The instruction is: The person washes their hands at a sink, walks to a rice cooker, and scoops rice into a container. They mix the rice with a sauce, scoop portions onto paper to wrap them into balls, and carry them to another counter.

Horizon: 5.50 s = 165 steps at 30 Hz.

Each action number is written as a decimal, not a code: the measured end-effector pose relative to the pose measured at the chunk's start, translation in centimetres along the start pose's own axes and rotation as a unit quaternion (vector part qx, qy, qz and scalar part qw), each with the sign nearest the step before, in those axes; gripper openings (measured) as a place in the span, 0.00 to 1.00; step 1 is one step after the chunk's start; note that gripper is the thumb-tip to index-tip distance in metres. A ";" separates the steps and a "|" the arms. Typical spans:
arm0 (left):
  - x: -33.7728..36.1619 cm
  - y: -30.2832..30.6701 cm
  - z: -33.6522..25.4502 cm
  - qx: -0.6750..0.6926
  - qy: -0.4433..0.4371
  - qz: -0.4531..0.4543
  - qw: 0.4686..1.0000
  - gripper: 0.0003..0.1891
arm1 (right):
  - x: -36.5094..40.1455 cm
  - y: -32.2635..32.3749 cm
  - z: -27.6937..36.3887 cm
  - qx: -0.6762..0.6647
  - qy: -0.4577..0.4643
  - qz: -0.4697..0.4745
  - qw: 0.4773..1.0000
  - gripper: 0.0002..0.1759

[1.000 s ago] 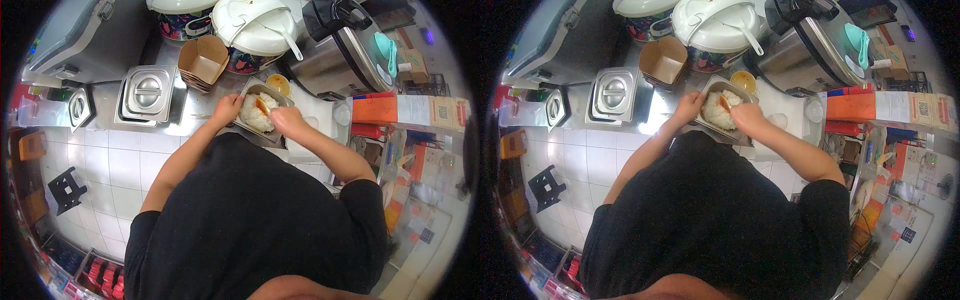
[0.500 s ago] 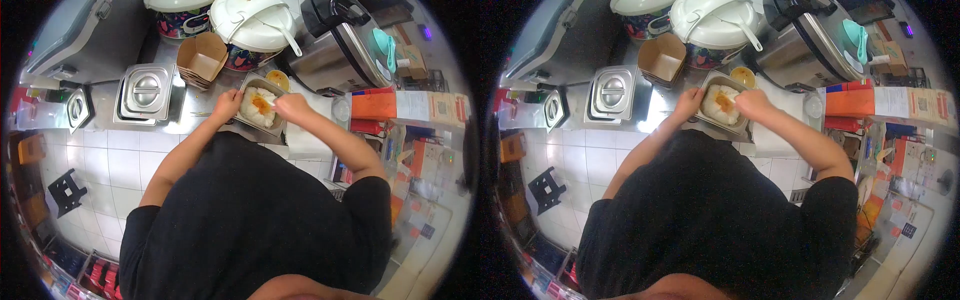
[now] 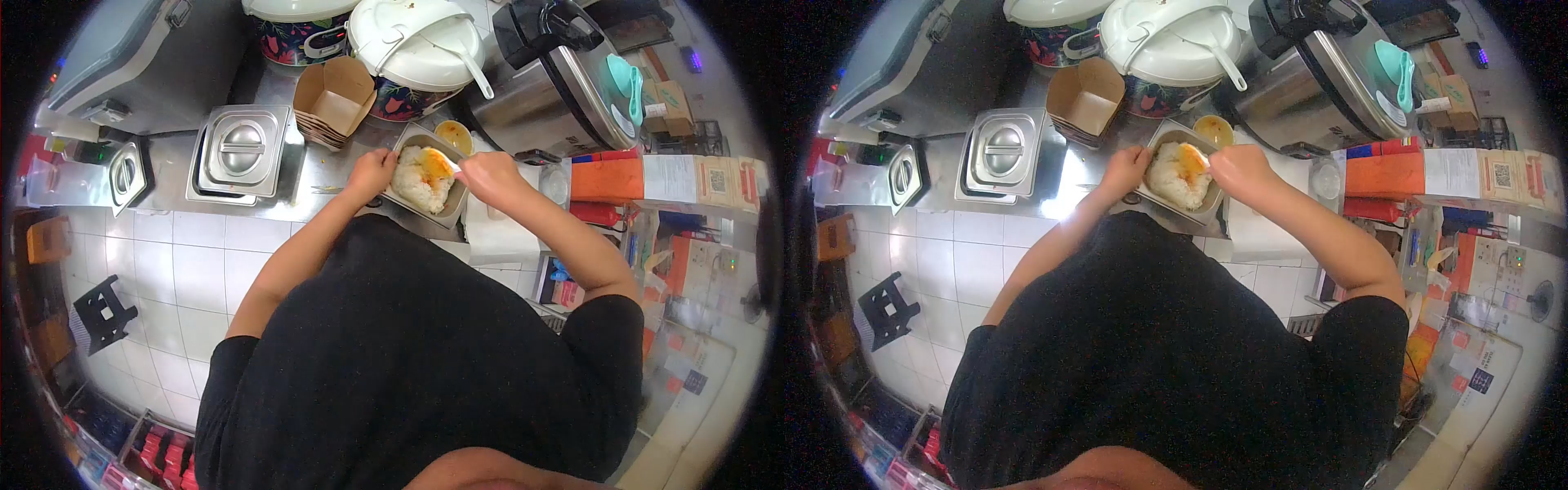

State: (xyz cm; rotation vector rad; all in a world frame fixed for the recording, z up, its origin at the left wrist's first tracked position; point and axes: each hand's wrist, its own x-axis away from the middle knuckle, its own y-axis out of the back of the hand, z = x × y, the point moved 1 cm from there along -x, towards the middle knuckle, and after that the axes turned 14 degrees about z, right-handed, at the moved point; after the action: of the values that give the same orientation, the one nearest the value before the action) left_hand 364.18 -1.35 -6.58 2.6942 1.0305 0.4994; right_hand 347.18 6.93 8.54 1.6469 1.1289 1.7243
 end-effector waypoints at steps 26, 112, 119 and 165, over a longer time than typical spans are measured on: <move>0.1 -0.4 0.4 0.011 -0.032 -0.056 0.998 0.19 | 1.4 -0.9 0.9 0.069 0.091 0.026 0.993 0.03; 1.8 -2.1 1.4 0.141 0.013 -0.040 0.989 0.18 | 1.3 -10.5 4.0 -0.911 -0.141 0.131 0.364 0.15; 2.3 -1.4 0.5 0.060 0.003 -0.030 0.998 0.18 | 2.0 -11.5 2.9 -0.983 -0.124 0.072 0.117 0.16; 2.2 -2.3 1.7 0.141 -0.013 -0.117 0.983 0.19 | -0.1 -10.1 2.6 -0.329 0.019 0.010 0.944 0.13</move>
State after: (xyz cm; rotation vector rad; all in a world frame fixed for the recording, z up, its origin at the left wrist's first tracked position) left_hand 365.02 1.69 -8.33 2.7515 1.4879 0.2924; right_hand 347.87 12.86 -0.07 1.2041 0.4550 1.8756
